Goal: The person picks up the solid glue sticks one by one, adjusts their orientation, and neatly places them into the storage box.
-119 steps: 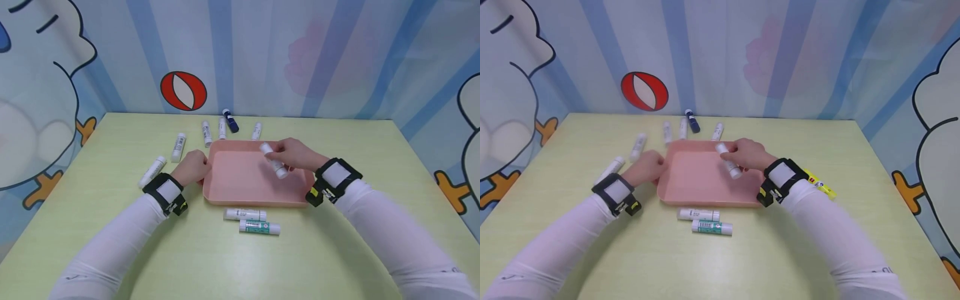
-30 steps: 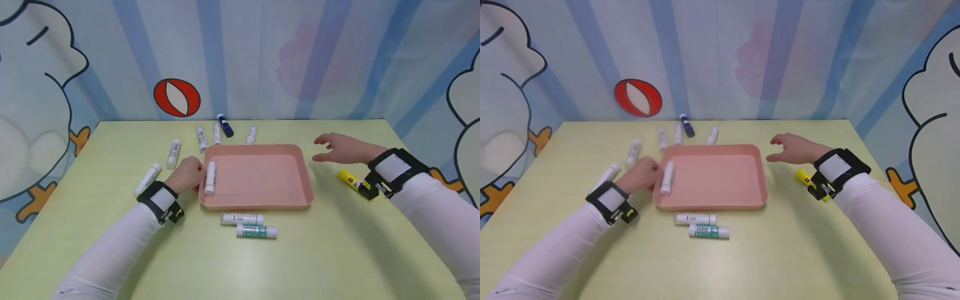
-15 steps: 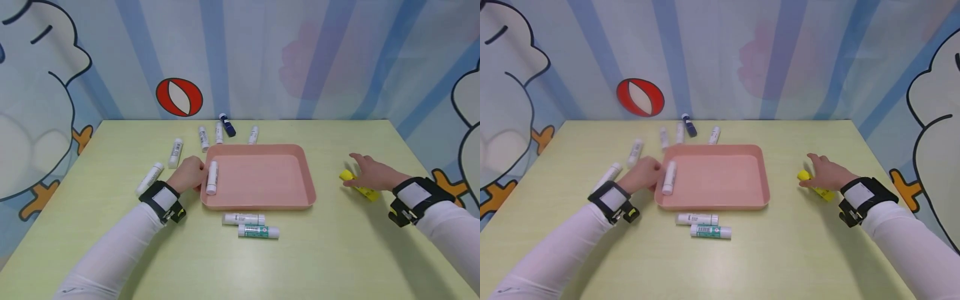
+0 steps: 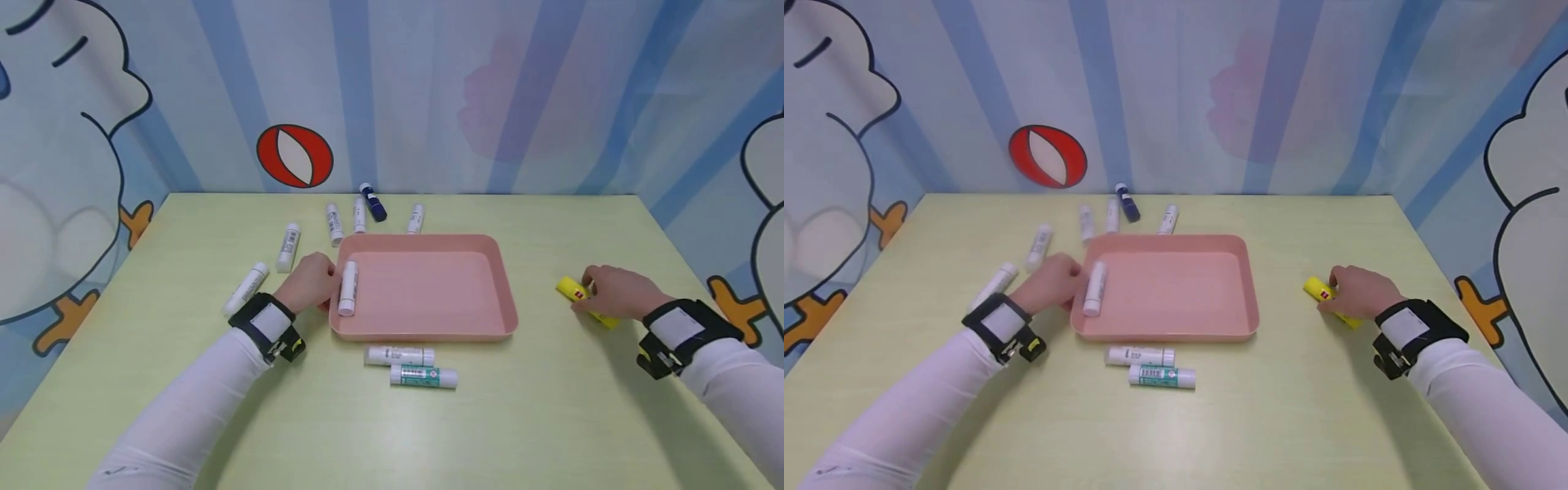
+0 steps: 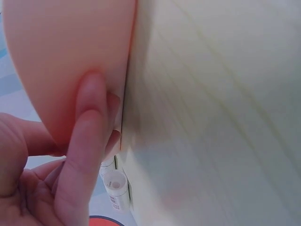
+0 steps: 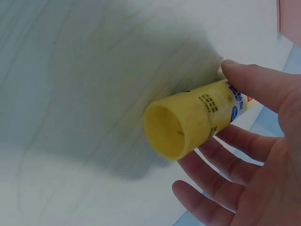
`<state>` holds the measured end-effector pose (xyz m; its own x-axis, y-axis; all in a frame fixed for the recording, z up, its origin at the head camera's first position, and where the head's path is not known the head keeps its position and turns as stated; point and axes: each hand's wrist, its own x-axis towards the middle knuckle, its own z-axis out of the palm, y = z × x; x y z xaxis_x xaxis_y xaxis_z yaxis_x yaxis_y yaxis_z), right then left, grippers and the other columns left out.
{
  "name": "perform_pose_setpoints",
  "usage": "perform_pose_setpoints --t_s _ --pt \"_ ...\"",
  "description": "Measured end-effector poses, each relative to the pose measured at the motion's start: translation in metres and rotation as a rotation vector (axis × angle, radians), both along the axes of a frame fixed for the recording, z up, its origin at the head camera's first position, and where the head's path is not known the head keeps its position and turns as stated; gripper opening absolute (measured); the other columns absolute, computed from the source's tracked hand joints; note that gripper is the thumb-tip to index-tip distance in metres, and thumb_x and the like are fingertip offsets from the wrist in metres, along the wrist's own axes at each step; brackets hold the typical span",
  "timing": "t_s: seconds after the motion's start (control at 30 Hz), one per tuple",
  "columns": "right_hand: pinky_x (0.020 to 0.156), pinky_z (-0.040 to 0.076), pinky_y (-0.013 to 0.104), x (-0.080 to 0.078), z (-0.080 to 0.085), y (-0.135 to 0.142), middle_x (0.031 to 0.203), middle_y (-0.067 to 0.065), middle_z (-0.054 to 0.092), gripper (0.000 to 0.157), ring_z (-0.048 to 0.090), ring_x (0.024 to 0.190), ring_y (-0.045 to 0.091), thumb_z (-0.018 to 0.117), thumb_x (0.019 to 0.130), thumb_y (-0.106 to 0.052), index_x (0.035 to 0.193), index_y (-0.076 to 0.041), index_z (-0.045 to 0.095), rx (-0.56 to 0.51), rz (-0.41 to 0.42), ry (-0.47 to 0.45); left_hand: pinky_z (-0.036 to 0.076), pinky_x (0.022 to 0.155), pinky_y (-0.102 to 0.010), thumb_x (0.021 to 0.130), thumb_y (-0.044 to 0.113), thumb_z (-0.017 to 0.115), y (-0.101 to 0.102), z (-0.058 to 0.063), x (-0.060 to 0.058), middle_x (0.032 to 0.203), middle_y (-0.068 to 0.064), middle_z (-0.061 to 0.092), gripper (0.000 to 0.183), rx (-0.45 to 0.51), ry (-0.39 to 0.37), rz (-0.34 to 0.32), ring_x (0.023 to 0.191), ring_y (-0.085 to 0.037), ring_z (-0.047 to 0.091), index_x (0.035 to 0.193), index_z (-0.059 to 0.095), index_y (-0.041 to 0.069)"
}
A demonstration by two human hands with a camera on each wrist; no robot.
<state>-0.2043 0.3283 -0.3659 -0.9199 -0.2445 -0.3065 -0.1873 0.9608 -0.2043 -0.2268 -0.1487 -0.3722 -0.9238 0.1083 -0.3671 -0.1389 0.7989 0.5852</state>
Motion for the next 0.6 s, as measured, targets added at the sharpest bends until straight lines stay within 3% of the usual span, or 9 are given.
perform_pose_setpoints --t_s 0.3,0.6 --pt "0.056 0.042 0.032 -0.003 0.002 -0.002 0.080 0.007 0.058 0.037 0.050 0.063 0.018 0.070 0.087 -0.026 0.098 0.006 0.056 -0.029 0.011 -0.031 0.048 0.053 -0.025 0.101 0.016 0.048 0.000 0.002 0.001 0.076 -0.011 0.065 0.026 0.004 -0.006 -0.003 0.062 -0.019 0.063 0.093 0.066 -0.001" --pt "0.056 0.041 0.032 -0.006 0.013 -0.013 0.074 0.004 0.054 0.030 0.050 0.062 0.018 0.070 0.088 -0.025 0.088 0.002 0.058 -0.033 0.047 -0.046 0.050 0.056 -0.027 0.101 0.017 0.047 -0.004 -0.001 0.001 0.077 -0.011 0.066 0.026 0.036 -0.017 0.001 0.064 -0.019 0.064 0.095 0.066 -0.001"
